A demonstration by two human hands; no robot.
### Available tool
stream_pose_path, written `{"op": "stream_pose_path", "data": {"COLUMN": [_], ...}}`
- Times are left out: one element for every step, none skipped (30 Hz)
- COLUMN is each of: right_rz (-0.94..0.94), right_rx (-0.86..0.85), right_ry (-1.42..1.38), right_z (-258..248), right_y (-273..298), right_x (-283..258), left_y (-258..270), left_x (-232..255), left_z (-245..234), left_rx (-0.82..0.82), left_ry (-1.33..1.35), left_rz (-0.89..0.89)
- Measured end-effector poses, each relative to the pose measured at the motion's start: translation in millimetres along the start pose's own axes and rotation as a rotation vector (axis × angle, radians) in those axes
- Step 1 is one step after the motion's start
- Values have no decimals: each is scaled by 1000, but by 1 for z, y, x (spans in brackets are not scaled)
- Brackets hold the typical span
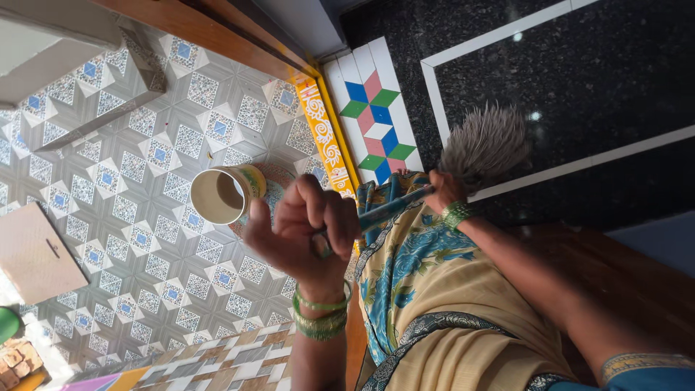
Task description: The person dips a mop into a bucket of water and wrings it out. They then proceed to mop a dark tiled floor with a white border, moving the mop back and forth across the surface.
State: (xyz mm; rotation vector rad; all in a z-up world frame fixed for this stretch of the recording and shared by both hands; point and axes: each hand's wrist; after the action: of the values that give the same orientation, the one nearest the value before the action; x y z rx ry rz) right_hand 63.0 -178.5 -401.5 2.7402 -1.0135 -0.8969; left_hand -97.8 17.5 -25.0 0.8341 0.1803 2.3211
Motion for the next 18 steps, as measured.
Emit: {"op": "stream_pose_path", "data": {"right_rz": [12, 24, 35, -23, -80, -131, -181, -236, -290, -247, -205, -200, -196, -197, -198, -201, -203, -192], "right_rx": [-49, -98, -147, -86, -24, 15, 53, 152, 251, 228, 205, 193, 181, 172, 239, 306, 372, 340], "right_ry": [-37, -75, -113, -168, -223, -234, -245, -276, -305, -285, -265, -301, -336, -374, -350, -328, -305, -349], "right_z": [5, 9, 12, 15, 16, 11, 6, 0, -5, -10, -15, -20, -24, -29, -33, -36, -37, -40], "right_y": [1, 0, -1, -5, -10, -13, -18, -20, -24, -34, -43, -53, -63, -75, -87, -101, -114, -124], "right_x": [-5, -12, -19, -31, -43, -53, -64, -77, -91, -104, -113, -120, -124, -124, -122, -119, -115, -105], "left_y": [9, 20, 28, 38, 49, 58, 60, 61, 61, 63, 67, 67, 64, 60, 59, 63, 64, 54], "left_x": [3, 7, 14, 21, 28, 33, 42, 56, 66, 65, 62, 58, 49, 32, 14, -3, -14, -18], "left_z": [4, 7, 9, 12, 16, 20, 20, 19, 17, 16, 16, 17, 19, 23, 31, 44, 55, 58], "left_rx": [-7, -13, -45, -85, -124, -174, -286, -400, -517, -561, -604, -647, -683, -718, -751, -683, -611, -719], "left_ry": [-66, -132, -184, -218, -251, -263, -383, -498, -611, -679, -748, -818, -802, -786, -766, -906, -1042, -1079], "left_rz": [16, 32, 55, 86, 119, 158, 142, 121, 100, 78, 55, 33, 177, 326, 476, 580, 684, 714]}}
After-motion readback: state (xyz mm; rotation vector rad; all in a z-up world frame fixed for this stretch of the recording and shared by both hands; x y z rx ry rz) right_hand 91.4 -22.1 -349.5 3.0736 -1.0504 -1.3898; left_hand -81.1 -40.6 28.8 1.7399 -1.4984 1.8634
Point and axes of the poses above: each hand's wrist, its own y-axis away from the middle knuckle, its own z-axis out of the palm, x = y × z, and after that the axes turned 7 degrees about x, right-handed
